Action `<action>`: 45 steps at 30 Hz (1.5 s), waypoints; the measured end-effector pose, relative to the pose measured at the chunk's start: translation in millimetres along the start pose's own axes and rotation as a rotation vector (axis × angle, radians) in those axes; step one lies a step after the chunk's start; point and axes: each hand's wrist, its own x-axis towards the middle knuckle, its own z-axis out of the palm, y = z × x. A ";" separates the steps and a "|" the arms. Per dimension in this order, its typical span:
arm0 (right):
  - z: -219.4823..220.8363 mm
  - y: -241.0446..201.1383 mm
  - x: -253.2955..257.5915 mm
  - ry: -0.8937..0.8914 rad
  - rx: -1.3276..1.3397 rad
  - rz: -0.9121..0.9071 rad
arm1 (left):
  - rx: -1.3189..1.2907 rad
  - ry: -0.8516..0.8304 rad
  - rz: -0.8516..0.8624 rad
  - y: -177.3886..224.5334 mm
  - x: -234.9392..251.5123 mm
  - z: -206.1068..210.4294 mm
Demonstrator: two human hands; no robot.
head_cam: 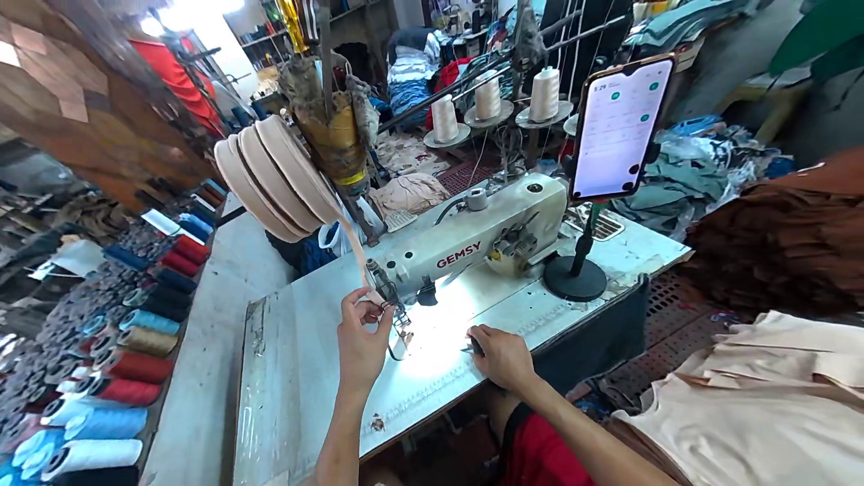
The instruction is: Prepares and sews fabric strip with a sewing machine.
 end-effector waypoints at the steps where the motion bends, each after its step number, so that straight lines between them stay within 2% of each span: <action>1: 0.3 0.1 -0.1 0.009 0.000 -0.003 | -0.027 0.002 -0.026 0.9 -0.6 0.0; 4: 0.2 0.1 -0.1 0.009 -0.005 -0.002 | -0.143 0.033 -0.124 2.0 -3.5 2.0; 8: -1.5 0.4 1.4 -0.005 0.003 -0.001 | -0.444 0.104 -0.282 -2.8 -10.9 11.4; 12: -4.6 0.8 3.7 -0.007 0.025 0.006 | -0.689 0.079 -0.415 -7.2 -14.2 18.9; 18: -8.0 -0.6 4.4 -0.027 0.029 0.031 | -0.746 -0.036 -0.375 -16.4 -11.3 18.4; 24: -6.9 -1.4 3.3 0.007 0.039 0.041 | -0.920 0.025 -0.447 -24.3 -12.2 27.1; 31: -21.5 -8.2 2.4 -0.159 0.091 0.071 | -1.126 0.030 -0.495 -40.6 -26.6 34.8; 35: -19.0 -7.1 4.0 -0.159 0.052 0.063 | -1.107 -0.014 -0.476 -40.9 -26.4 31.5; 40: -17.9 -13.5 -1.6 -0.119 0.060 0.065 | -1.008 -0.110 -0.358 -40.0 -26.9 23.4; 45: -16.1 -13.9 -2.8 -0.107 0.040 0.065 | -1.009 -0.103 -0.330 -33.5 -27.2 20.4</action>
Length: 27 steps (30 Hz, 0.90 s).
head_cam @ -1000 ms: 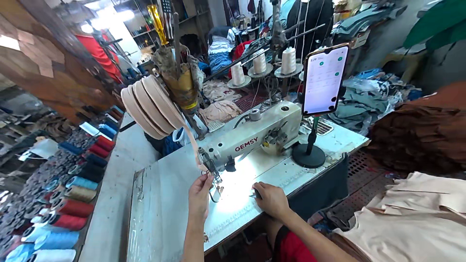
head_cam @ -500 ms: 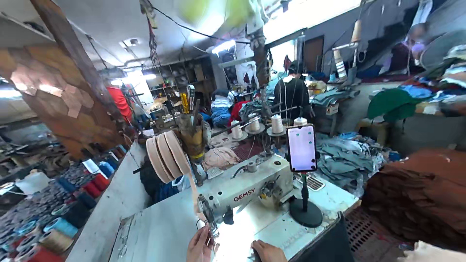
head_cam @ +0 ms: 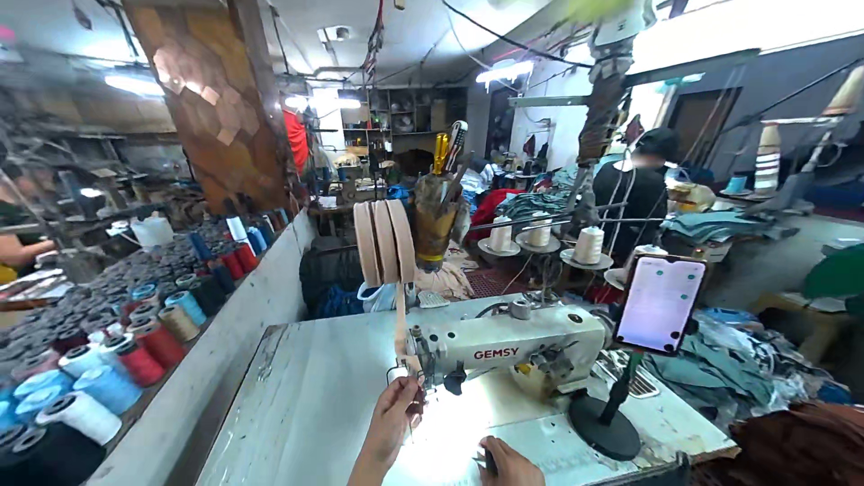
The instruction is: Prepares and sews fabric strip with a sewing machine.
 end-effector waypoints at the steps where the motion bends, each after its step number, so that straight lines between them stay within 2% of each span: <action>1: 0.3 -0.4 -0.1 0.001 -0.007 -0.002 | 0.005 -0.012 0.015 -0.4 -0.1 -0.8; 9: 3.9 0.6 0.2 0.048 -0.044 -0.017 | 0.075 0.044 0.054 -4.8 3.8 -1.3; 15: 5.7 1.7 0.6 0.073 -0.056 -0.028 | -0.149 0.065 -0.002 -13.3 3.2 3.7; 18: 6.2 2.2 0.3 0.070 -0.052 -0.022 | -0.211 0.055 0.022 -21.1 3.2 5.6; 24: 6.9 2.4 -0.8 0.079 -0.053 -0.027 | -0.008 0.054 0.055 -22.3 1.2 -1.8; 27: 4.4 -0.1 0.3 0.045 -0.033 0.011 | 0.324 0.066 0.034 -20.2 -2.8 -12.1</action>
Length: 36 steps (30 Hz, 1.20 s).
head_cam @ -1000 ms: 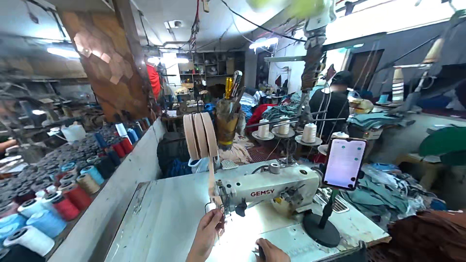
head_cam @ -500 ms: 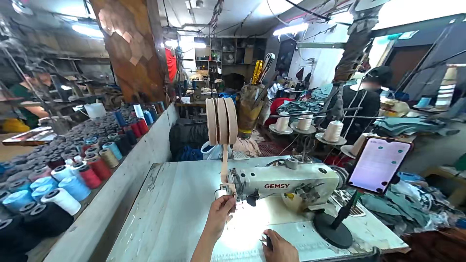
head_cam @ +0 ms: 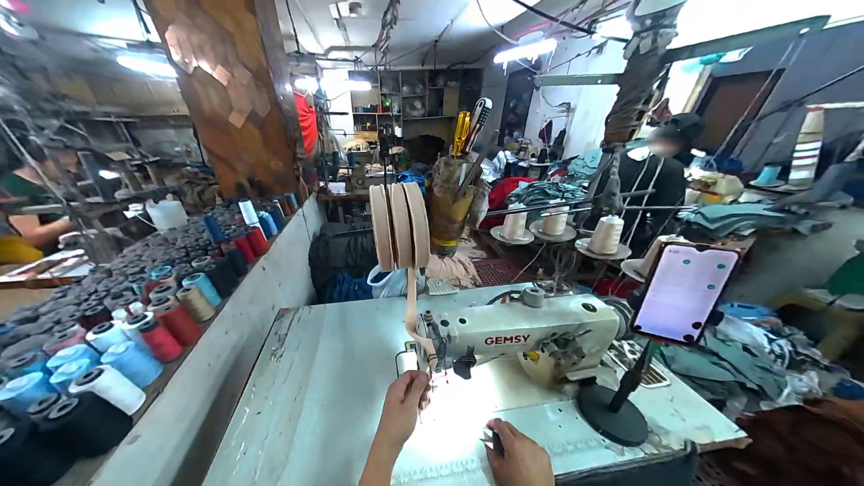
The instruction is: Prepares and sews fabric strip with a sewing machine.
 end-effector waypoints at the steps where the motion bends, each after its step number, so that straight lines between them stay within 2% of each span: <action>1: -0.5 -0.9 1.2 -0.017 0.021 0.018 | 0.126 -0.019 -0.031 1.9 -2.2 -4.8; 4: 6.1 -7.1 7.0 0.010 0.276 0.012 | 0.392 -0.143 -0.176 3.9 -11.1 -19.2; 6: 8.1 -28.7 12.2 0.020 0.621 0.007 | 0.449 -0.175 -0.279 1.1 -20.6 -19.4; 9: 5.0 -65.5 22.3 -0.088 1.065 0.058 | 0.475 -0.231 -0.343 -8.6 -35.9 -7.1; 11: 9.8 -75.3 25.7 -0.121 1.207 0.113 | 0.461 -0.273 -0.342 -18.5 -43.2 -3.3; 13: 16.9 -74.0 26.7 -0.104 1.273 0.162 | 0.474 -0.184 -0.335 -20.7 -42.7 -3.9; 17: 26.7 -56.2 19.8 -0.067 1.383 0.255 | 0.625 0.133 -0.124 -29.0 -19.0 2.9; 22: 25.0 -51.5 14.1 -0.149 1.401 0.249 | 0.703 0.167 0.050 -38.6 3.3 16.4; 31: 20.0 -50.3 15.4 -0.206 1.425 0.217 | 0.702 0.312 0.238 -53.0 -5.7 15.7; 36: 22.7 -47.9 15.4 -0.209 1.479 0.200 | 0.888 0.374 0.584 -74.2 -11.7 16.4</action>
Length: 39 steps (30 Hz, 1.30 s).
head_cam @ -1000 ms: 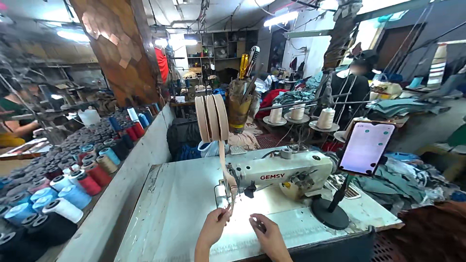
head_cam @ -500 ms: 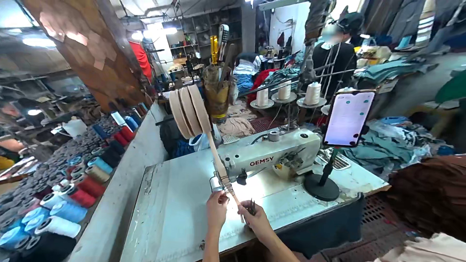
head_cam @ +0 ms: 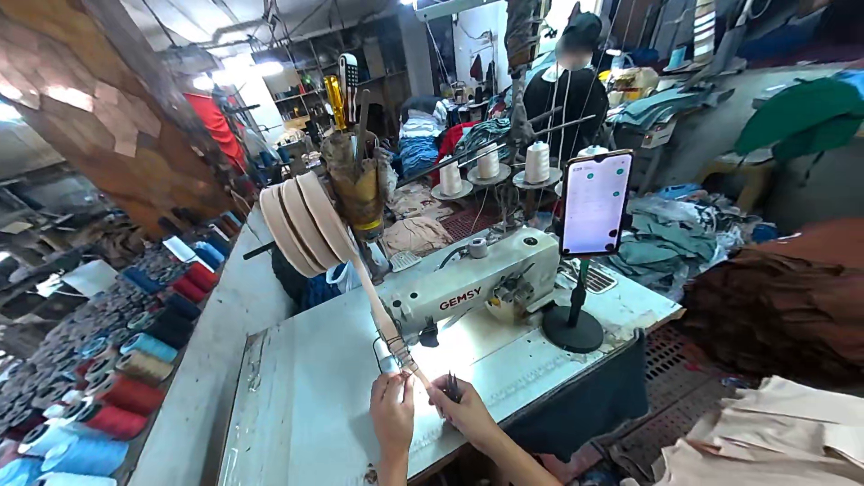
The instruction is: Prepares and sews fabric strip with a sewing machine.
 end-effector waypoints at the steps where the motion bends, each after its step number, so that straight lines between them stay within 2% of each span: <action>1: 0.0 0.0 0.3 -0.003 0.002 -0.002 | 0.025 0.023 0.055 -0.6 -1.2 0.1; 5: 1.2 -2.6 0.0 -0.001 0.001 0.006 | 0.020 0.033 0.190 -4.7 -3.5 0.7; 7: 0.9 -1.3 0.1 -0.002 0.015 0.001 | -0.067 -0.051 0.161 -6.3 -5.0 0.6; 9: 0.3 -0.2 -0.1 -0.002 0.030 -0.002 | -0.174 -0.244 0.030 -4.1 -6.4 -8.2; 14: 2.4 -4.5 1.1 0.051 0.033 0.032 | -0.382 -0.922 -0.418 15.6 9.7 -52.4; 16: 2.4 -5.1 1.7 0.057 0.006 0.035 | -0.468 -1.108 -0.543 28.3 22.8 -69.8; 17: 2.1 -5.6 1.8 0.051 -0.014 0.035 | -0.505 -1.147 -0.598 34.4 29.7 -77.4; 19: 1.8 -4.9 2.4 0.028 -0.050 0.037 | -0.495 -1.109 -0.648 45.1 42.7 -90.4; 24: 0.3 -3.3 4.3 -0.058 -0.143 0.049 | -0.296 -0.822 -0.631 50.7 54.8 -89.7; 25: 0.5 -4.6 4.2 -0.072 -0.159 0.056 | -0.280 -0.814 -0.641 51.1 54.8 -86.1; 28: 1.1 -5.7 3.0 -0.103 -0.183 0.062 | -0.359 -0.929 -0.671 50.5 46.9 -77.3; 36: 0.1 -11.8 2.8 -0.145 -0.234 0.063 | -0.147 -0.537 -0.419 40.0 46.7 -61.8; 39: 3.8 -12.0 9.4 -0.023 -0.280 -0.031 | -0.093 -0.394 -0.305 41.2 60.0 -59.7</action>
